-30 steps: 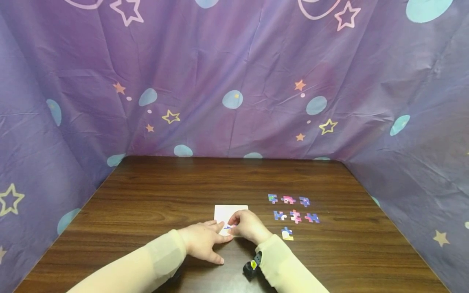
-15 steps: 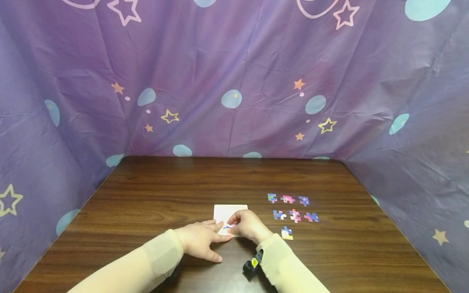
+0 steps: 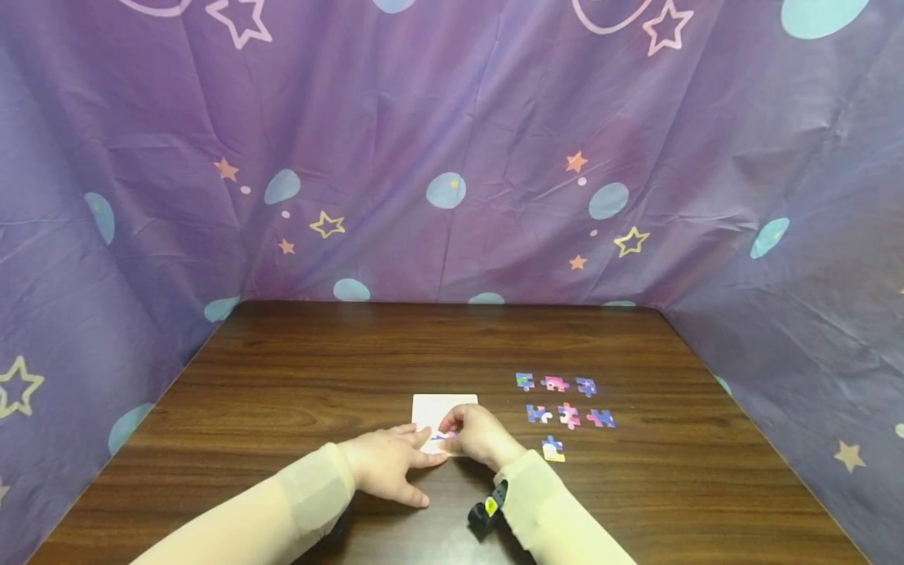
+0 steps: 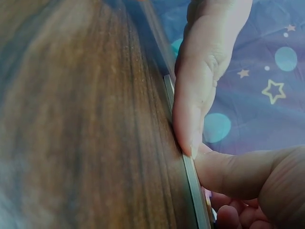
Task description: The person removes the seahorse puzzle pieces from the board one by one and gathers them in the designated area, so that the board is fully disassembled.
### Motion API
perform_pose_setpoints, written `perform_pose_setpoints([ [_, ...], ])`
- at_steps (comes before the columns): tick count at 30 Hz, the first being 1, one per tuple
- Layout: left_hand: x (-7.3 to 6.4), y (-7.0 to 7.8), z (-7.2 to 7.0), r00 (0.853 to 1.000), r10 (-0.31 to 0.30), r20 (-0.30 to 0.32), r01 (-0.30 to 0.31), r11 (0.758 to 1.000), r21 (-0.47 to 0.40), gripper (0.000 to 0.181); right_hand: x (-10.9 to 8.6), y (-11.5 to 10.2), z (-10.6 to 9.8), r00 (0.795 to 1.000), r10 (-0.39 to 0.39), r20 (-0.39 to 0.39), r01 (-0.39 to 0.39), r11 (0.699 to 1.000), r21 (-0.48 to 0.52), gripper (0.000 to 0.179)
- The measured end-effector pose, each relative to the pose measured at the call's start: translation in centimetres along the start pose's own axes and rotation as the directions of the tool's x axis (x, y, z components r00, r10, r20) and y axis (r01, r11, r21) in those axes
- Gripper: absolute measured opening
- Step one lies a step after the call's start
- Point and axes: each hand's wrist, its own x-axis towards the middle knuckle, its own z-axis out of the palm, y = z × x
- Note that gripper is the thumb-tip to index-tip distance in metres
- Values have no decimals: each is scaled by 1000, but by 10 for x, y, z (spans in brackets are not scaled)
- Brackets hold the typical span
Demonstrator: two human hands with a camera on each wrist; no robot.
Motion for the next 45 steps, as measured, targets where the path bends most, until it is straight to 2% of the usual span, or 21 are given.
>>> perform_pose_setpoints([
  [10, -1, -1, 4, 1000, -10, 2, 10, 1000, -6, 70, 0, 2, 1, 1000, -5, 4, 5, 1000, 8, 20],
  [45, 0, 0, 2, 1000, -16, 12, 16, 1000, -14, 68, -1, 6, 0, 1000, -14, -14, 15, 998, 55, 20],
])
